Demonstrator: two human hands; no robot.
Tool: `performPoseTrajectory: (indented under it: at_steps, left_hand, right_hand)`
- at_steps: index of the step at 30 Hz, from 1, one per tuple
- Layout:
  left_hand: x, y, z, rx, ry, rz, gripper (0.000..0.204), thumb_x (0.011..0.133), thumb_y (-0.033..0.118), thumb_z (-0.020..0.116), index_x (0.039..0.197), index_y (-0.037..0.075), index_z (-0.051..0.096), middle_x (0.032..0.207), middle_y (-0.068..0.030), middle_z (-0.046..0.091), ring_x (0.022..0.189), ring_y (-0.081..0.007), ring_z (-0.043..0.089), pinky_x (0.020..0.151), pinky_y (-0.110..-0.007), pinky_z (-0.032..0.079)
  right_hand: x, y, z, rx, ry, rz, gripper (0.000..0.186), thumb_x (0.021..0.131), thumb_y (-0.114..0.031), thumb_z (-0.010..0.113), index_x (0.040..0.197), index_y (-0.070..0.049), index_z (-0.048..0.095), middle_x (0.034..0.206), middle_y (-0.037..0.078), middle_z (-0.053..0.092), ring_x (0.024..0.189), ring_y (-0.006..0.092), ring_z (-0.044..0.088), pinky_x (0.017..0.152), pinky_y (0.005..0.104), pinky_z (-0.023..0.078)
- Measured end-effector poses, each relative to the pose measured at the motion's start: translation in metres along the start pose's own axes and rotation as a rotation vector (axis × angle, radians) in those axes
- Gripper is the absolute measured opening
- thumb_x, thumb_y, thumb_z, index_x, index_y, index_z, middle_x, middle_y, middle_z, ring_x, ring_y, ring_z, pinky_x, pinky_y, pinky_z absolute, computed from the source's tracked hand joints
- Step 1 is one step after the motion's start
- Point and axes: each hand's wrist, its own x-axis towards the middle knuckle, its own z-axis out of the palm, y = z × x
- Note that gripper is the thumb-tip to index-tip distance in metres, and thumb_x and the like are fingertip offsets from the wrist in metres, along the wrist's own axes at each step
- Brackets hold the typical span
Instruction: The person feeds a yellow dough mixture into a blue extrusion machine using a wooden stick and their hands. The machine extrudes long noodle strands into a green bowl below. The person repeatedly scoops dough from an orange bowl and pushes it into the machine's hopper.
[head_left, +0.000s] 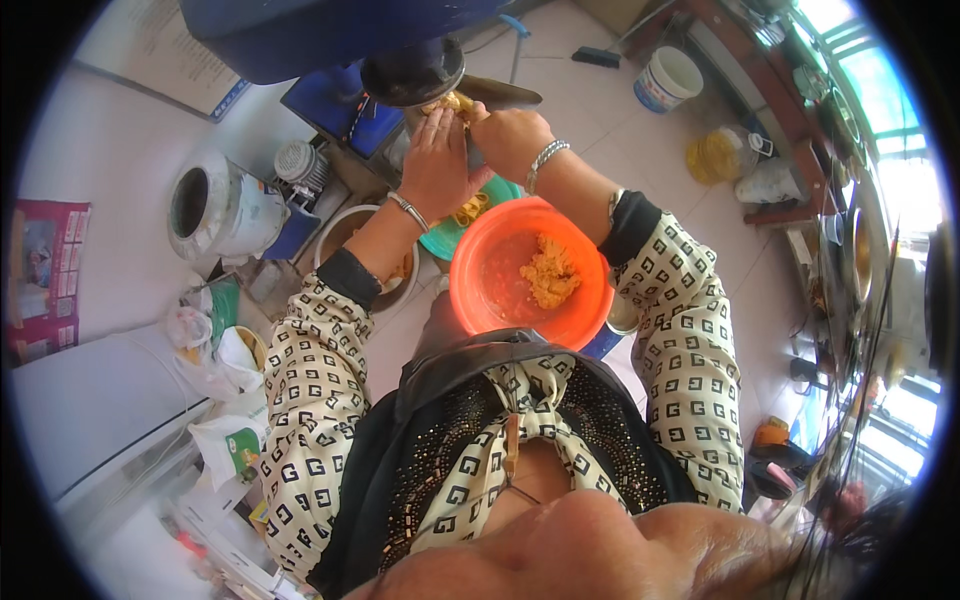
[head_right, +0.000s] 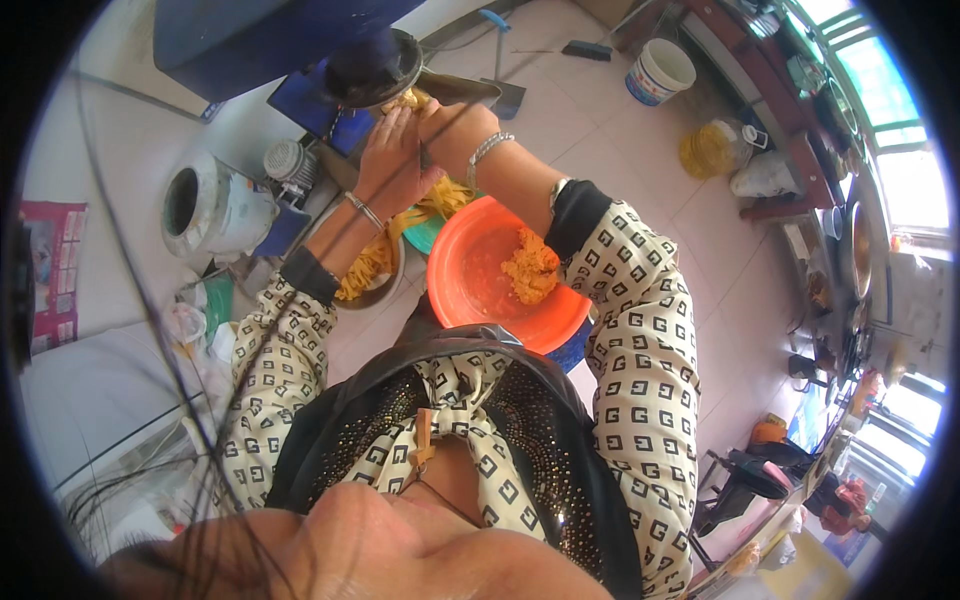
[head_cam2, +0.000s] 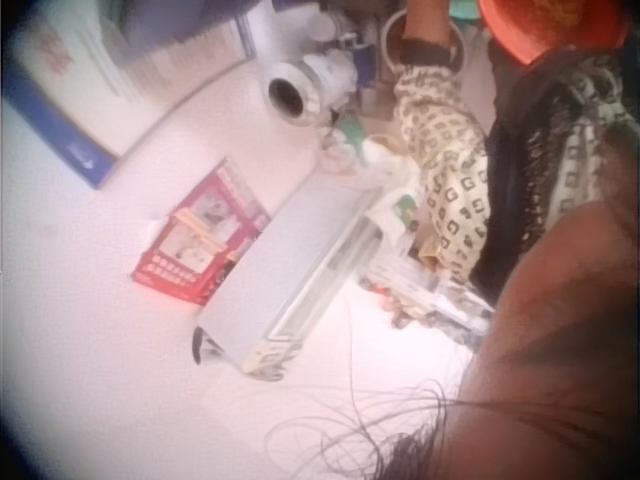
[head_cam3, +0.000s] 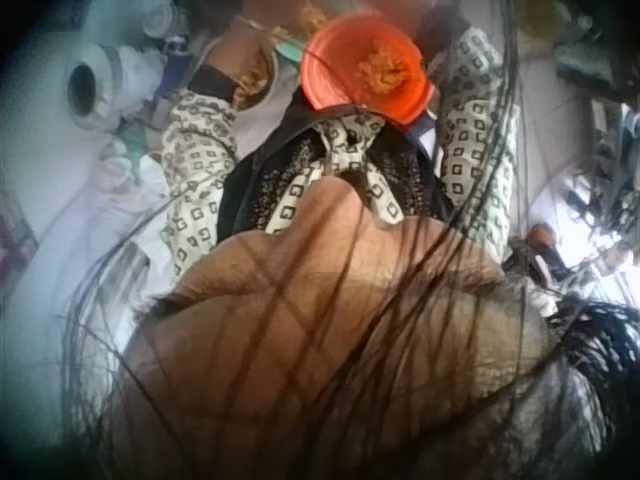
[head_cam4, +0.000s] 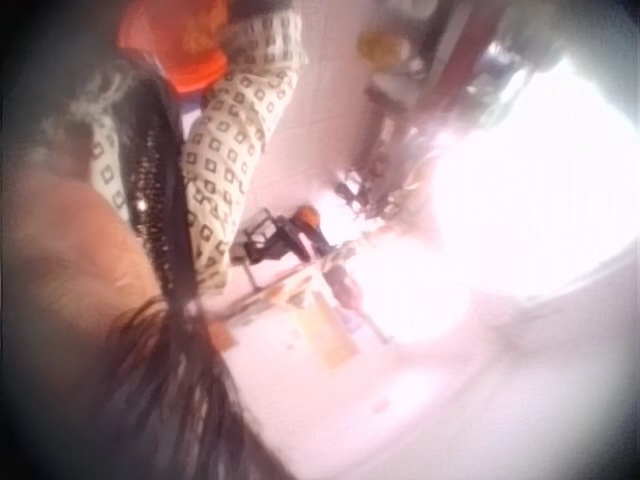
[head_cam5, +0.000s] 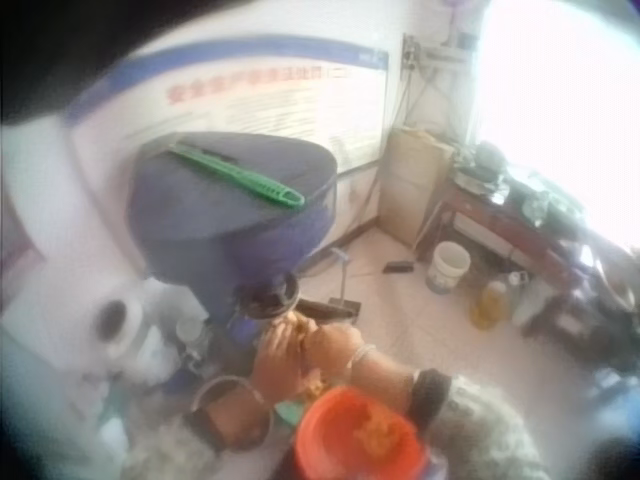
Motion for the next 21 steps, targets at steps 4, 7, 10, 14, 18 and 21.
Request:
performPoseTrajectory:
  at_steps: [4, 7, 10, 14, 18, 21]
  left_hand:
    - [-0.002, -0.002, 0.0, 0.028, -0.055, -0.042, 0.084, 0.078, 0.055, 0.066, 0.119, -0.016, 0.049, 0.122, -0.0299, 0.055, 0.121, -0.0407, 0.05, 0.108, -0.046, 0.033]
    - [0.007, 0.001, -0.004, 0.025, -0.113, -0.063, 0.085, 0.077, 0.057, 0.067, 0.117, -0.016, 0.052, 0.119, -0.0295, 0.057, 0.12, -0.039, 0.051, 0.109, -0.045, 0.032]
    - [0.008, 0.002, 0.005, 0.024, -0.109, -0.065, 0.085, 0.077, 0.057, 0.067, 0.117, -0.016, 0.053, 0.119, -0.0295, 0.058, 0.12, -0.0384, 0.051, 0.11, -0.044, 0.031]
    - [0.009, -0.002, 0.01, 0.017, -0.114, -0.053, 0.084, 0.077, 0.056, 0.068, 0.117, -0.016, 0.053, 0.12, -0.0297, 0.057, 0.122, -0.0388, 0.05, 0.11, -0.045, 0.031]
    - [0.005, -0.002, 0.013, -0.031, 0.02, -0.018, 0.078, 0.077, 0.053, 0.068, 0.114, -0.014, 0.054, 0.12, -0.0293, 0.057, 0.12, -0.0395, 0.051, 0.108, -0.045, 0.034]
    - [-0.006, -0.001, 0.014, 0.033, 0.008, 0.089, 0.073, 0.078, 0.051, 0.068, 0.111, -0.013, 0.056, 0.117, -0.0279, 0.059, 0.115, -0.038, 0.055, 0.106, -0.045, 0.036]
  right_hand:
    - [-0.016, 0.03, 0.009, 0.08, 0.128, -0.01, 0.05, 0.084, -0.011, 0.056, 0.133, -0.005, 0.048, 0.075, 0.014, 0.067, 0.071, 0.0331, 0.068, 0.06, 0.042, 0.054]
    - [-0.057, 0.033, 0.002, 0.139, 0.158, -0.013, 0.052, 0.083, -0.008, 0.054, 0.134, -0.007, 0.047, 0.073, 0.015, 0.066, 0.07, 0.0345, 0.067, 0.06, 0.0431, 0.052]
    - [-0.064, 0.031, 0.013, 0.112, 0.099, 0.0, 0.053, 0.082, -0.007, 0.055, 0.134, -0.005, 0.047, 0.071, 0.015, 0.065, 0.069, 0.035, 0.067, 0.06, 0.0433, 0.052]
    - [-0.042, 0.023, 0.023, 0.091, 0.105, 0.004, 0.053, 0.082, -0.006, 0.054, 0.134, -0.003, 0.046, 0.068, 0.015, 0.065, 0.068, 0.0343, 0.067, 0.06, 0.0424, 0.053]
    - [-0.032, 0.022, 0.028, 0.072, 0.095, 0.026, 0.042, 0.085, -0.009, 0.053, 0.126, -0.001, 0.05, 0.075, 0.016, 0.067, 0.073, 0.0333, 0.068, 0.06, 0.0423, 0.054]
    - [-0.025, 0.037, 0.023, 0.194, 0.093, 0.013, 0.034, 0.086, -0.012, 0.052, 0.12, -0.003, 0.053, 0.079, 0.016, 0.068, 0.076, 0.0341, 0.068, 0.062, 0.0433, 0.054]
